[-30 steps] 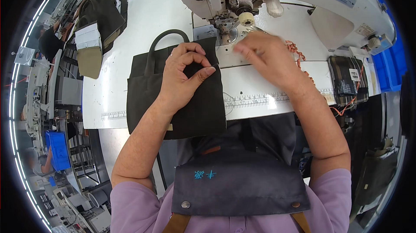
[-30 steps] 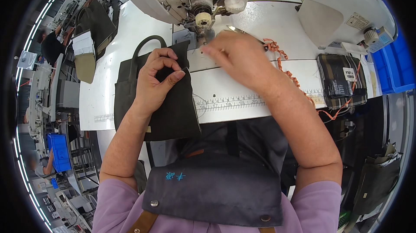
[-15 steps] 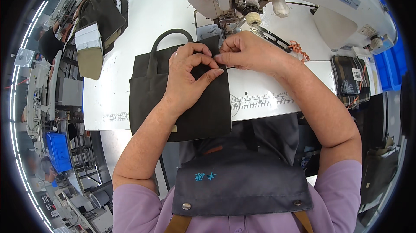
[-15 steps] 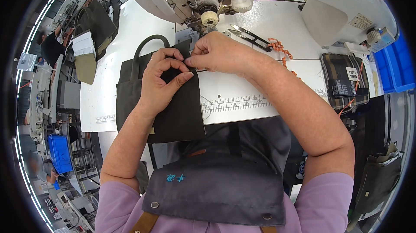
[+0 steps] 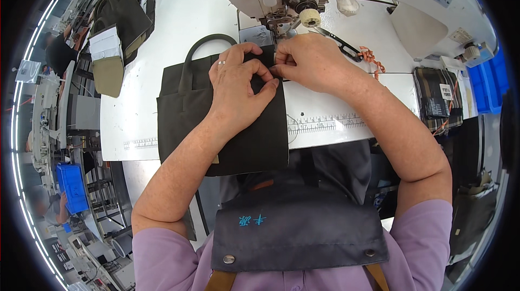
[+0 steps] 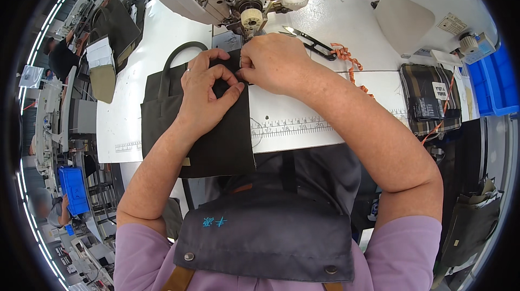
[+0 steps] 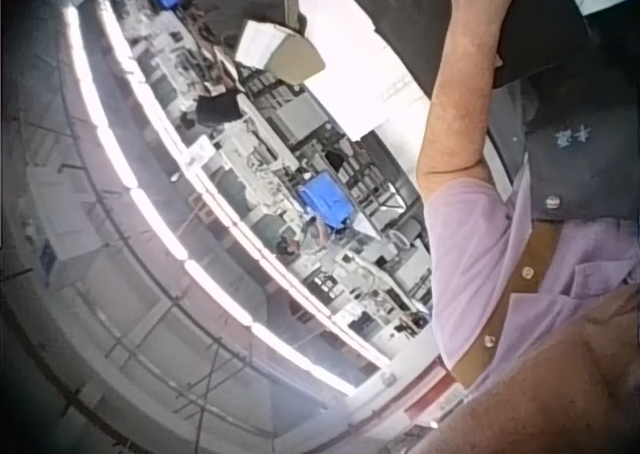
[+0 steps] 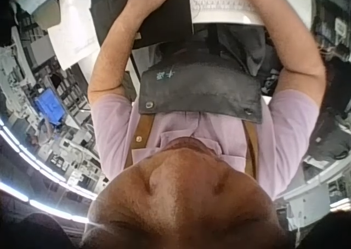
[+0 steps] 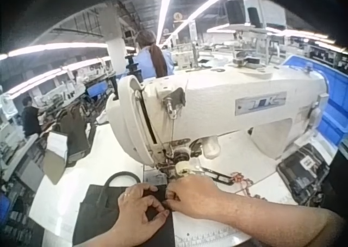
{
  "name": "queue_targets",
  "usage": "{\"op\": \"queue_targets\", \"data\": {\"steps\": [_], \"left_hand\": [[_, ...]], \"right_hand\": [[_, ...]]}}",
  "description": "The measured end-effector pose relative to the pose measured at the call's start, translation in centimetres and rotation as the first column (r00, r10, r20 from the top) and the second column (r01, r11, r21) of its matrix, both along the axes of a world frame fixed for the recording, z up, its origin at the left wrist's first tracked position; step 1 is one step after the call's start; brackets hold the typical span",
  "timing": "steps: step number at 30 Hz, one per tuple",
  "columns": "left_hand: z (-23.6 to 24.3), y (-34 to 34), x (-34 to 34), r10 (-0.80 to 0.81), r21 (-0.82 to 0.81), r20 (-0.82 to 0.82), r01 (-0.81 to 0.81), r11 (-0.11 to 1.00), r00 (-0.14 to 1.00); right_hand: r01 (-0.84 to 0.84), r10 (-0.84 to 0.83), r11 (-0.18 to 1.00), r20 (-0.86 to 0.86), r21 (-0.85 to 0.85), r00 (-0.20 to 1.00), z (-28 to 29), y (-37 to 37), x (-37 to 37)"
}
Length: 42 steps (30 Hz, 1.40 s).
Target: Sewing structural components and seams on fabric bags using an industrial sewing machine.
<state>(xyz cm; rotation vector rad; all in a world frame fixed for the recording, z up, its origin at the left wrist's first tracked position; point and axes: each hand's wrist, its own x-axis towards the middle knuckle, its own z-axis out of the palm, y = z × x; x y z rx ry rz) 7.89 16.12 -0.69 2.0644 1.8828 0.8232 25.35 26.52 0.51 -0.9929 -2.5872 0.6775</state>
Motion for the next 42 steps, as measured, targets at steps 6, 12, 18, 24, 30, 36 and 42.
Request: {"op": "queue_targets", "data": {"steps": [6,12,18,24,30,36,42], "left_hand": [[-0.2,0.2,0.8,0.019,0.017,-0.062,-0.018,1.0,0.998],[-0.5,1.1,0.5,0.036,0.019,-0.084,-0.035,0.999,0.996],[-0.4,1.3,0.4,0.033,0.025,-0.072,-0.032,0.999,0.997],[-0.3,1.6,0.4,0.033,0.015,-0.069,-0.032,0.999,0.997],[-0.6,1.6,0.7,0.054,0.061,-0.044,-0.051,0.997,0.998],[-0.7,1.5,0.8,0.03,0.061,-0.099,-0.024,0.998,0.995],[-1.0,1.4,-0.3,-0.045,0.137,0.035,0.039,0.99,0.998]], "right_hand": [[0.019,-0.021,0.999,0.036,0.03,0.999,0.1,0.0,0.4],[0.033,-0.015,0.993,-0.152,0.116,0.988,-0.6,-0.8,1.8],[-0.153,0.283,0.898,-0.274,0.412,0.919,-2.2,-1.5,3.2],[-0.143,0.297,0.834,-0.215,0.533,0.931,-2.2,-1.5,3.3],[-0.116,0.302,0.811,-0.24,0.573,0.923,-1.8,-1.6,3.0],[-0.207,0.353,0.791,-0.154,0.576,0.923,-2.0,-1.5,3.1],[-0.191,0.333,0.792,-0.149,0.58,0.931,-1.2,-2.0,2.8]]}}
